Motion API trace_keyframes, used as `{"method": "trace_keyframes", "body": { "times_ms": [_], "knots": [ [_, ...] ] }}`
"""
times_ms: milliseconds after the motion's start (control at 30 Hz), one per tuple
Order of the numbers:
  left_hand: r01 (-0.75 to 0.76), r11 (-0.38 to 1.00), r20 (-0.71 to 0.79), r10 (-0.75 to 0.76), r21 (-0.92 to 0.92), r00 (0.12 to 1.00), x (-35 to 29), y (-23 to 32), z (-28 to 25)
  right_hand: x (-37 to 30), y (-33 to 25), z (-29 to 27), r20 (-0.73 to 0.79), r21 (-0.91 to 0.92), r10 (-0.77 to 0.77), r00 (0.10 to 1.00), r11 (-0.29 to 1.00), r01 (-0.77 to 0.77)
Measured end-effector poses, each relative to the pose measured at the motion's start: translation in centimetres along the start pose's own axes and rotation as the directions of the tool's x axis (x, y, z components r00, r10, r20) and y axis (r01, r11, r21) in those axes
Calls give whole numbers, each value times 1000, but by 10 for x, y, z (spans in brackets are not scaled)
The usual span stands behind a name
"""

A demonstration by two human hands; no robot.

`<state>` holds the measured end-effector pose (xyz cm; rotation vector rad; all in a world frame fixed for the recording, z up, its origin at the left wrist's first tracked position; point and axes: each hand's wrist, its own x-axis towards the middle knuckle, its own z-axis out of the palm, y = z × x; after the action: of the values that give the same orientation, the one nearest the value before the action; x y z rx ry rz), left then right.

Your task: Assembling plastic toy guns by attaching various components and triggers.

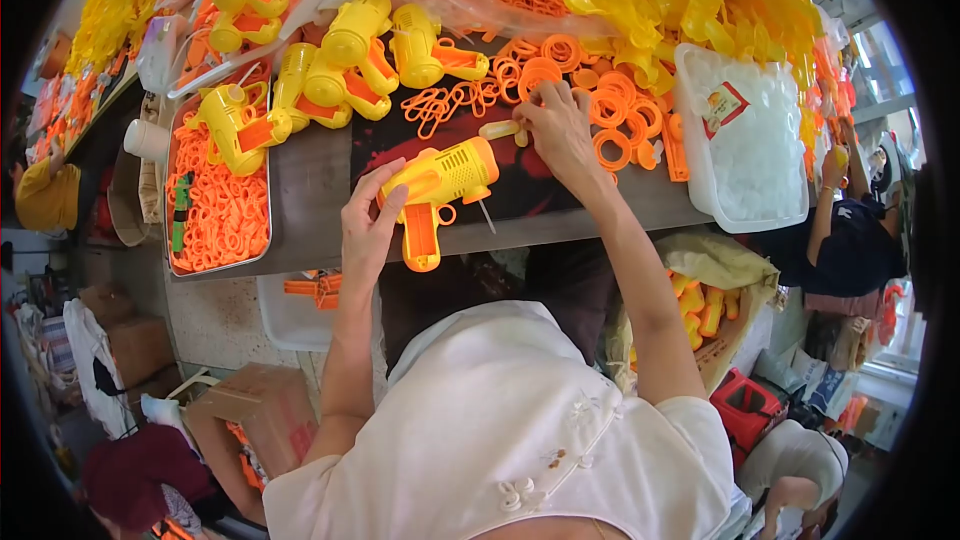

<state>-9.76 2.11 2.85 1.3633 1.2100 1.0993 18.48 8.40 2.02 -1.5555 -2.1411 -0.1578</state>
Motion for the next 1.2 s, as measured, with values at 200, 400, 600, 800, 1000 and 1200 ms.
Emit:
{"method": "trace_keyframes", "body": {
  "times_ms": [200, 400, 600, 800, 1000, 1200],
  "knots": [
    [-7, 1000, 15, 6, 13, 1000, 2, -6, 0, -2, -6, 2, 26, 144, 179, 983, 973, -181],
    [-15, 1000, -9, 14, -2, 1000, 1, -4, -1, -2, -20, 8, 44, 149, 267, 963, 951, -270],
    [26, 999, 41, -24, -42, 999, 6, -8, -1, 2, -2, -17, 212, 335, 295, 932, 874, -352],
    [-214, 975, -40, 216, 59, 976, 19, -2, 41, 4, 3, -39, 163, 472, 342, 926, 797, -377],
    [-474, 748, 173, 449, 464, 877, 22, 19, 31, -12, -22, -71, 312, 697, 380, 871, 532, -481],
    [-456, 811, 137, 438, 366, 889, 22, 17, 35, -20, -25, -47, 231, 537, 259, 938, 770, -345]
  ]
}}
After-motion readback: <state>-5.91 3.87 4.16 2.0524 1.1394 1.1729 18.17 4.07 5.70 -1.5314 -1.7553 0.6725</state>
